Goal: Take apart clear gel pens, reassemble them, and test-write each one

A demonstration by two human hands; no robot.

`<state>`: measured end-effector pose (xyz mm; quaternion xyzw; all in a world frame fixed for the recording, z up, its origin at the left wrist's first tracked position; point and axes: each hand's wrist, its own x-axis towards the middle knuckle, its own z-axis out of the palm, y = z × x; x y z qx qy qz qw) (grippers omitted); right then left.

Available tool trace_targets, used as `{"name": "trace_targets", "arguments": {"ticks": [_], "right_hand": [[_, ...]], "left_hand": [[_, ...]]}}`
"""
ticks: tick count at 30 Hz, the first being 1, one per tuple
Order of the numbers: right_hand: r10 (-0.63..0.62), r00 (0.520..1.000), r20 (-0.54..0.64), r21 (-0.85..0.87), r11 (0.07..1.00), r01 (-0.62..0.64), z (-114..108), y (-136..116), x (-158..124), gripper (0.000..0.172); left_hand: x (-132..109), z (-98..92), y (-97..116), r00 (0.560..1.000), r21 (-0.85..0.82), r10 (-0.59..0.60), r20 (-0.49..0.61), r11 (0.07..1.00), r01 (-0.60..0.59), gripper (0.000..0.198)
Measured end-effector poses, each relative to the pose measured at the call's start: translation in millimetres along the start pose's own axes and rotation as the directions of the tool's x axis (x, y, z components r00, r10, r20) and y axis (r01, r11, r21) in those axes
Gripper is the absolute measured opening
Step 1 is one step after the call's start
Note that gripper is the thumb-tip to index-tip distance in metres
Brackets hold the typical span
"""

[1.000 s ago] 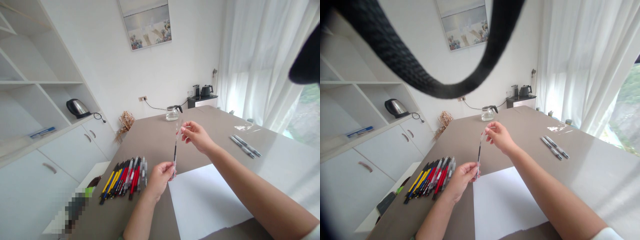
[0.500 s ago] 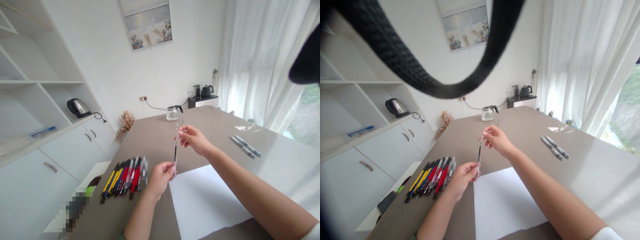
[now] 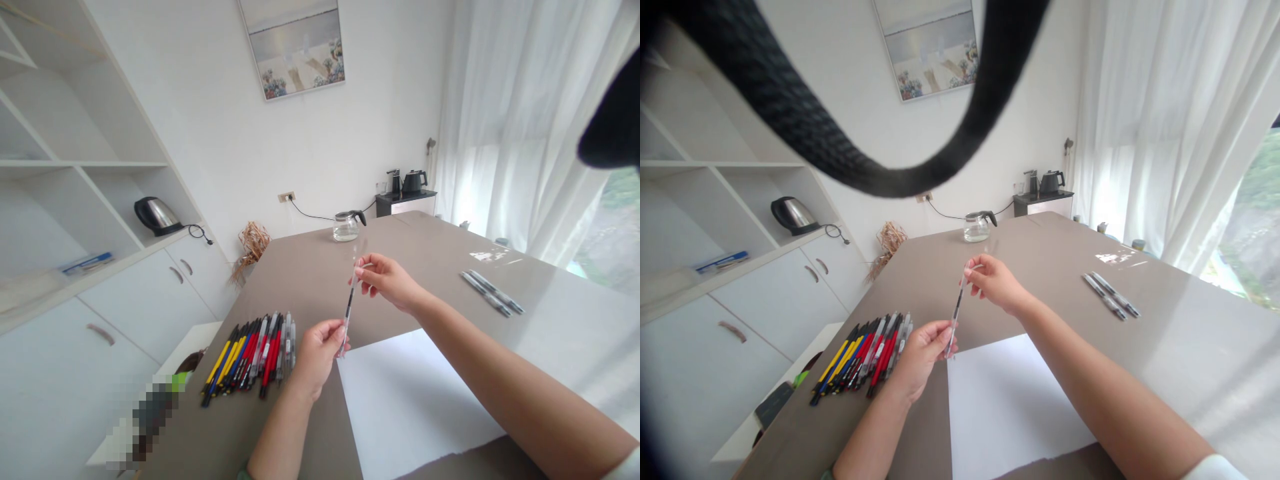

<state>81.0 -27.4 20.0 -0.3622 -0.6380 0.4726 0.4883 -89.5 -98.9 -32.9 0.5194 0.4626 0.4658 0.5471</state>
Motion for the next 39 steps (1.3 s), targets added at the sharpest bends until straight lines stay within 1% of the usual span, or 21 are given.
{"name": "trace_targets", "arguments": {"ticks": [3, 6, 17, 27, 35, 39], "right_hand": [[0.039, 0.997, 0.071, -0.004, 0.999, -0.039, 5.9, 1.1, -2.5, 0.021], [0.063, 0.993, 0.099, 0.007, 0.998, -0.064, 10.5, 1.6, -4.3, 0.021], [0.069, 0.992, 0.104, 0.066, 0.995, -0.076, 13.2, -0.2, -5.6, 0.020], [0.111, 0.990, 0.092, 0.034, 0.993, -0.114, 14.5, 8.7, -4.2, 0.020], [0.095, 0.991, 0.099, 0.067, 0.993, -0.101, 15.4, 0.5, -6.8, 0.028], [0.104, 0.992, 0.074, 0.040, 0.993, -0.107, 16.1, 1.6, -5.4, 0.030]], "left_hand": [[0.1, -1.4, -1.0, 1.000, -0.020, 0.016, -0.007, 1.000, -0.016, 0.034], [0.2, -2.7, -1.9, 1.000, -0.028, 0.026, -0.008, 0.999, -0.026, 0.034], [0.6, -2.8, -1.2, 0.999, -0.013, 0.029, -0.024, 0.999, -0.029, 0.035], [0.7, -3.0, 0.3, 0.998, -0.010, 0.042, -0.038, 0.999, -0.042, 0.034], [0.5, -2.3, 0.2, 0.998, -0.010, 0.043, -0.053, 0.999, -0.044, 0.035], [0.1, -2.6, 0.4, 0.998, -0.011, 0.049, -0.047, 0.999, -0.050, 0.035]]}}
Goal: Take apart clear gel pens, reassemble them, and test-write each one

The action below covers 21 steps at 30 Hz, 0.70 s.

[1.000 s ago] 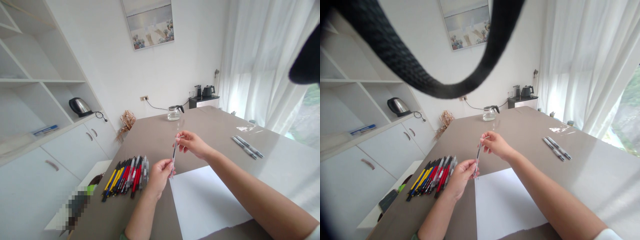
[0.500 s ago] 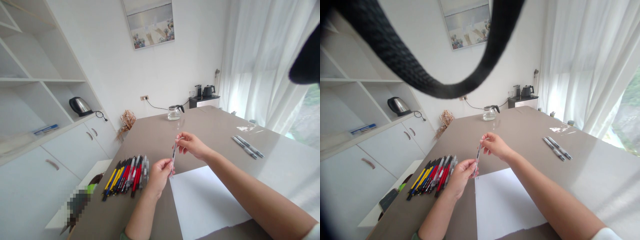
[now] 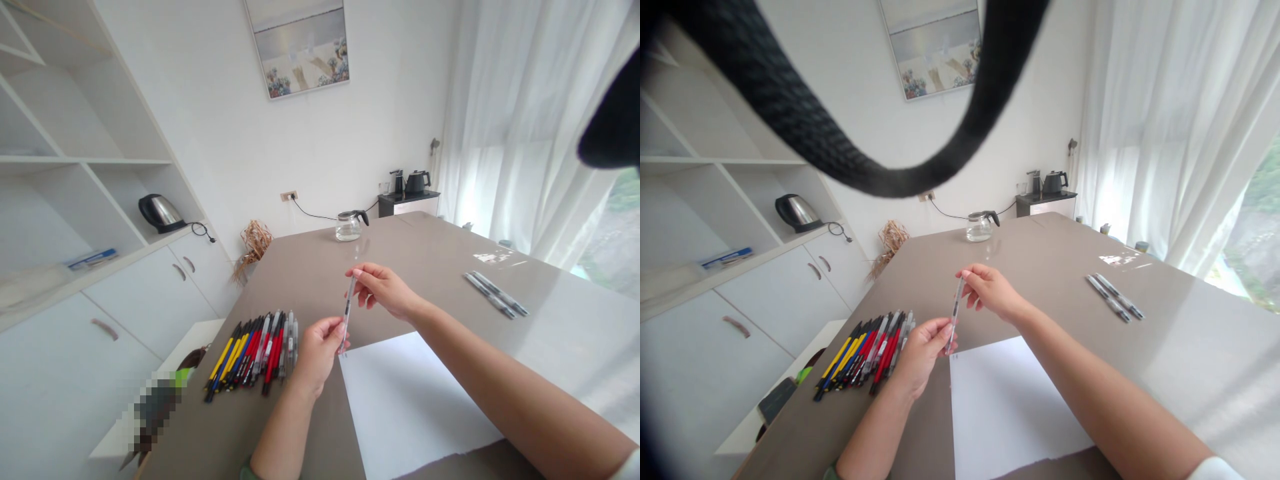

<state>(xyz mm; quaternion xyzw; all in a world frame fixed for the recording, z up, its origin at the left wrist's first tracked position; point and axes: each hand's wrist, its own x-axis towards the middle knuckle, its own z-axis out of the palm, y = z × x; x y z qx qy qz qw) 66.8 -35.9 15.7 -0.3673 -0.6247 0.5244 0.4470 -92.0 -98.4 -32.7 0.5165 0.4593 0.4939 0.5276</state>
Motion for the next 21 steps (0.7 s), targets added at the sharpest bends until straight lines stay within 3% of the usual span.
{"name": "trace_targets", "arguments": {"ticks": [21], "right_hand": [[-0.057, 0.987, -0.148, -0.171, 0.985, 0.031, -5.2, 15.9, 6.9, 0.028]], "left_hand": [[1.9, 1.6, -3.6, 0.994, 0.101, 0.050, -0.100, 0.994, -0.040, 0.032]]}}
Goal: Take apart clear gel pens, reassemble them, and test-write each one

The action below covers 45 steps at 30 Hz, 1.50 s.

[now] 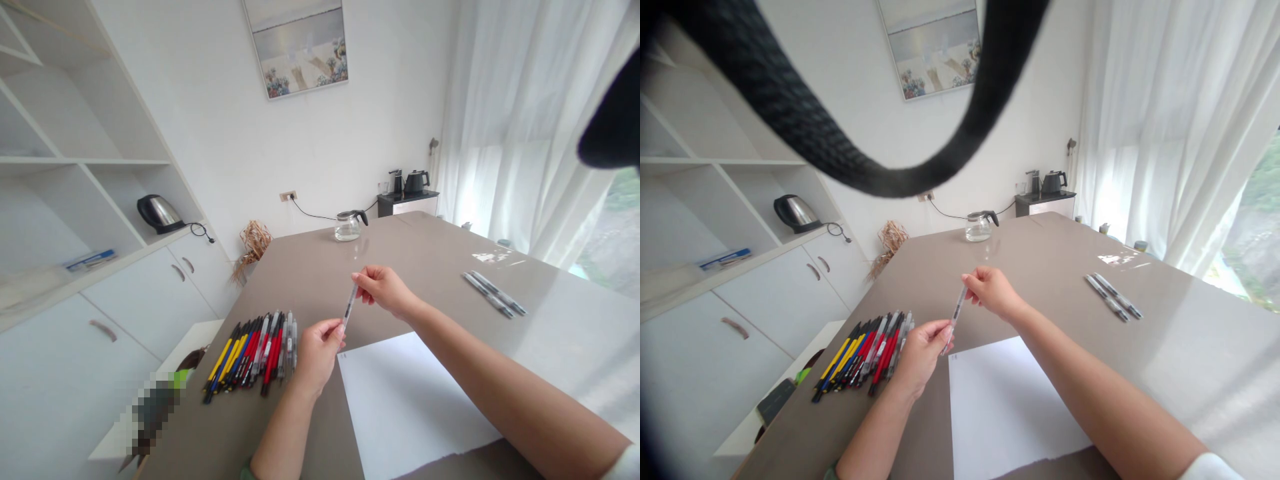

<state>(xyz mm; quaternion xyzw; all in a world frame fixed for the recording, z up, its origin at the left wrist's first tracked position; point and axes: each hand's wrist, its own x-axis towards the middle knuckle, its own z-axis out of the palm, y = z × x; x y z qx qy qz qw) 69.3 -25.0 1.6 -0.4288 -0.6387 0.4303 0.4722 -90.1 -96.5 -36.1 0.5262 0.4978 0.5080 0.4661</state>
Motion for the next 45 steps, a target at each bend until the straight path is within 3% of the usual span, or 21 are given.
{"name": "trace_targets", "arguments": {"ticks": [8, 12, 17, 24, 33, 41, 45], "right_hand": [[0.006, 0.997, 0.071, 0.074, 0.997, -0.012, -3.4, -10.1, -2.4, 0.031], [0.002, 1.000, 0.028, 0.049, 0.999, -0.003, -3.4, -5.7, -0.5, 0.027], [0.012, 0.999, -0.045, 0.022, 1.000, -0.011, -3.8, 0.9, 1.6, 0.033], [0.006, 0.998, 0.061, 0.139, 0.990, -0.014, -2.3, -8.3, -2.1, 0.031], [0.036, 0.999, -0.036, 0.041, 0.999, -0.034, -3.5, 2.4, 1.6, 0.034], [0.017, 0.989, 0.146, 0.231, 0.972, -0.051, -3.6, -7.4, -2.7, 0.033], [0.036, 0.996, 0.084, 0.160, 0.986, -0.049, -2.5, -1.2, 0.1, 0.030]], "left_hand": [[-0.4, -0.4, 1.6, 0.999, -0.046, -0.041, 0.023, 0.998, 0.042, 0.035], [-0.8, 0.2, 1.9, 0.999, -0.044, -0.048, 0.026, 0.998, 0.049, 0.035], [-1.0, 1.0, 2.8, 0.998, -0.051, -0.052, 0.030, 0.997, 0.053, 0.035], [-1.0, -0.1, 3.8, 0.998, -0.062, -0.062, 0.033, 0.996, 0.064, 0.035], [-0.2, -0.4, 0.3, 0.998, -0.028, -0.054, 0.045, 0.998, 0.056, 0.035], [-0.6, -0.7, 4.3, 0.997, -0.043, -0.062, 0.042, 0.997, 0.063, 0.035], [-0.7, 0.2, 2.9, 0.997, -0.042, -0.059, 0.043, 0.997, 0.061, 0.035]]}}
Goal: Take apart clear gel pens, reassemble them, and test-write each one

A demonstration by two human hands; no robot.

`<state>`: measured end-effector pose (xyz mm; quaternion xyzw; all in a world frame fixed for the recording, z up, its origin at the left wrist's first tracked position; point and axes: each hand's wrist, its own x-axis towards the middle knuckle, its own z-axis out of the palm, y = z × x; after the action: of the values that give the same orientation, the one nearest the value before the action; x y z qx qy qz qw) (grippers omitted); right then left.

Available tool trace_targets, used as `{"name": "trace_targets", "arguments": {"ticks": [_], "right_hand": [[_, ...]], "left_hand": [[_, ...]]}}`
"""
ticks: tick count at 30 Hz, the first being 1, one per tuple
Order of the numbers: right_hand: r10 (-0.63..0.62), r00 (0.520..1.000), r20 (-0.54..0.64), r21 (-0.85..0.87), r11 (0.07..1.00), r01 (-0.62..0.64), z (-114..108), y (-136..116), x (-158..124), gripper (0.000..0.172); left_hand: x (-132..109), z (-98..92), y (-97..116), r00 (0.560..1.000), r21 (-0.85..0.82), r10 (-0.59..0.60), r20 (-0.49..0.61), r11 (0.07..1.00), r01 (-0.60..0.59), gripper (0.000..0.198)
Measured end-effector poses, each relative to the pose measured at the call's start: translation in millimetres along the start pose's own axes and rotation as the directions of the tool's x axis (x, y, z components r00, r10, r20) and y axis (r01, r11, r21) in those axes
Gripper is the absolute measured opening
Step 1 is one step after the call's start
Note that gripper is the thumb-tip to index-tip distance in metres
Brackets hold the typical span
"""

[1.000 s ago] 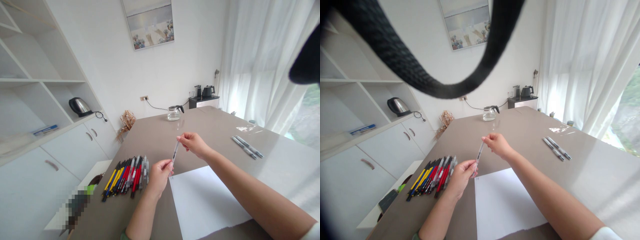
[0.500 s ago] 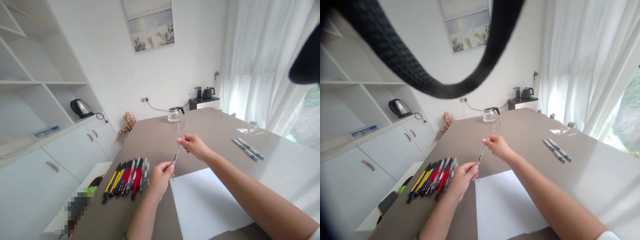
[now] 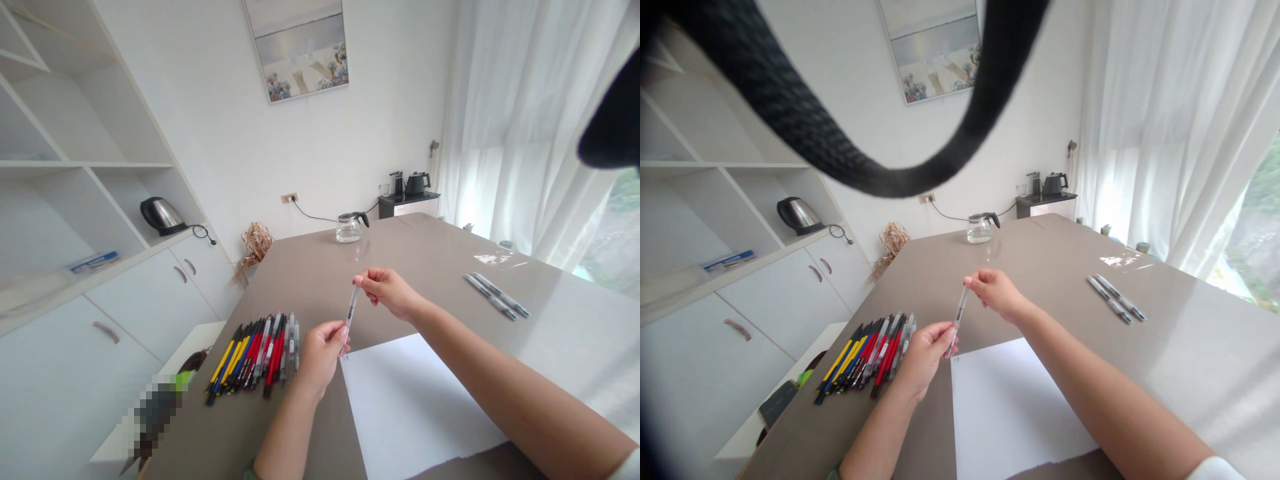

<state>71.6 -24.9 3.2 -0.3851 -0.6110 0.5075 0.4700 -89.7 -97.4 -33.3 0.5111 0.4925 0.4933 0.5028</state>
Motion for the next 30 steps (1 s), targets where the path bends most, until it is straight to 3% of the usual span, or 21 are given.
{"name": "trace_targets", "arguments": {"ticks": [4, 10, 17, 24, 30], "right_hand": [[0.011, 0.998, -0.064, -0.028, 1.000, -0.013, 0.3, 3.6, 1.0, 0.034], [0.008, 0.999, 0.038, 0.060, 0.998, -0.010, 3.0, -1.8, -1.9, 0.028], [0.015, 0.997, -0.076, 0.001, 1.000, -0.015, 3.6, 4.3, 0.6, 0.033], [0.016, 0.999, 0.046, 0.091, 0.996, -0.020, 5.1, -0.9, -2.4, 0.031], [0.023, 0.998, -0.056, 0.049, 0.999, -0.020, 5.0, 6.1, 1.0, 0.033]], "left_hand": [[-0.1, -0.2, 0.4, 1.000, 0.008, 0.005, 0.011, 1.000, -0.006, 0.034], [-1.5, -1.1, 2.7, 1.000, 0.008, 0.001, 0.014, 1.000, -0.001, 0.032], [-2.3, 0.3, 2.1, 1.000, 0.012, 0.012, 0.021, 1.000, -0.012, 0.032], [-2.5, -0.8, 3.4, 1.000, 0.001, 0.008, 0.017, 1.000, -0.008, 0.033], [-2.9, 0.5, 4.8, 1.000, 0.014, 0.010, 0.015, 1.000, -0.010, 0.032]]}}
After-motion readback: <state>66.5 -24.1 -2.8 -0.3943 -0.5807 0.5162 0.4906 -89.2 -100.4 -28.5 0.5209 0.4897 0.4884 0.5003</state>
